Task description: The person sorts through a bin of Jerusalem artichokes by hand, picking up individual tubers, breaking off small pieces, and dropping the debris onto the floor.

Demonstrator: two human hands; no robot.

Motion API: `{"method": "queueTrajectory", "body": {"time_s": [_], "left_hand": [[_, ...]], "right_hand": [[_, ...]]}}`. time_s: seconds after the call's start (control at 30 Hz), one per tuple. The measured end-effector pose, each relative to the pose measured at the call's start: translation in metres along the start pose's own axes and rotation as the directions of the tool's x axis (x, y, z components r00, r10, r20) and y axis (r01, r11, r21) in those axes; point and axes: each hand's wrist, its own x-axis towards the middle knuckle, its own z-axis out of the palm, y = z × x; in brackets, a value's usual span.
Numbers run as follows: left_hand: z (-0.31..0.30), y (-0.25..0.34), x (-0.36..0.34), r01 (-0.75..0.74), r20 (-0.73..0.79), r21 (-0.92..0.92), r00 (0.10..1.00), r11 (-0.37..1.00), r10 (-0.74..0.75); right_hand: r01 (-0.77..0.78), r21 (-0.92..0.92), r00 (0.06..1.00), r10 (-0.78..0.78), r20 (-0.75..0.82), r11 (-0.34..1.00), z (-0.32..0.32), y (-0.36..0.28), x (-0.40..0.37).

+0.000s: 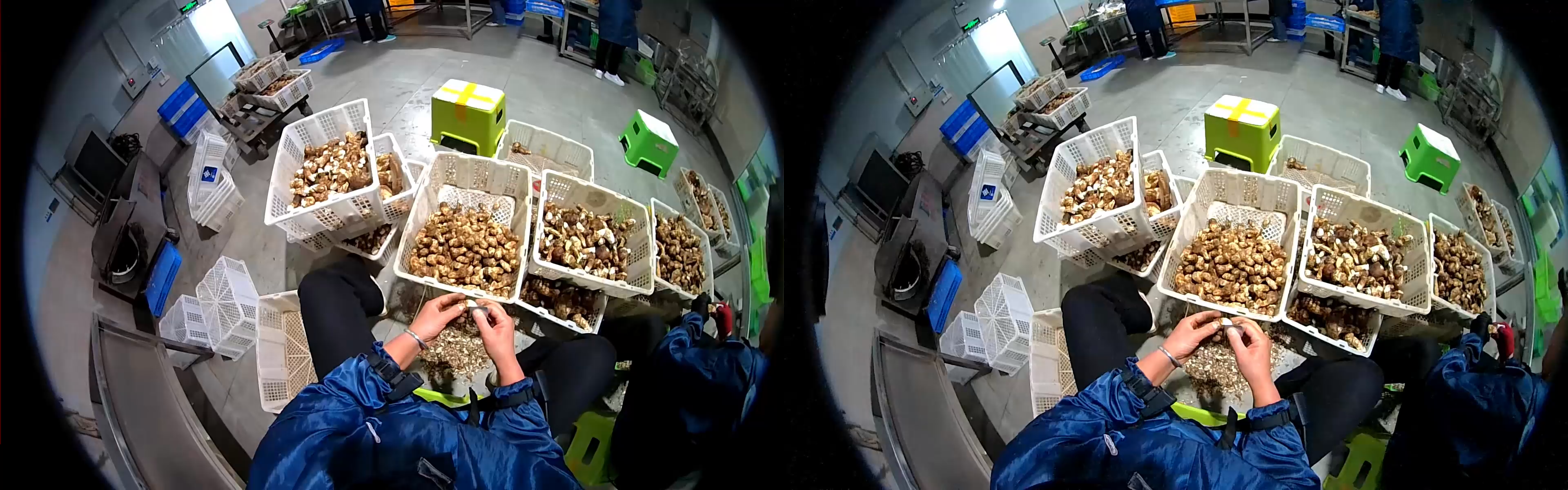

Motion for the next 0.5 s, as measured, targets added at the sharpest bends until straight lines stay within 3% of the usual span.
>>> {"method": "queueTrajectory", "body": {"time_s": [0.1,0.13,0.23,0.27,0.37,0.5], "left_hand": [[0.000,-0.001,0.001,0.046,0.006,-0.131,0.999,0.990,-0.045],[0.005,0.005,-0.004,0.109,-0.022,-0.206,0.993,0.973,-0.117],[0.001,0.001,0.001,0.079,-0.017,-0.141,0.996,0.987,-0.082],[-0.005,-0.002,0.003,0.101,-0.004,-0.105,0.995,0.989,-0.102],[-0.005,-0.005,0.003,0.086,0.003,-0.092,0.996,0.992,-0.086],[0.007,0.014,-0.006,0.133,-0.030,-0.173,0.990,0.976,-0.140]], "right_hand": [[-0.316,0.136,0.949,0.313,0.045,0.939,-0.009,0.014,0.001],[-0.338,0.189,0.941,0.334,0.053,0.922,-0.008,0.016,0.002],[-0.304,0.164,0.952,0.294,0.082,0.938,-0.006,0.004,0.000],[-0.166,0.094,0.984,0.159,0.079,0.982,-0.003,0.004,0.000],[-0.305,0.103,0.950,0.296,0.097,0.947,-0.008,0.002,0.001],[-0.308,0.135,0.950,0.297,0.096,0.942,-0.008,-0.004,0.001]]}}
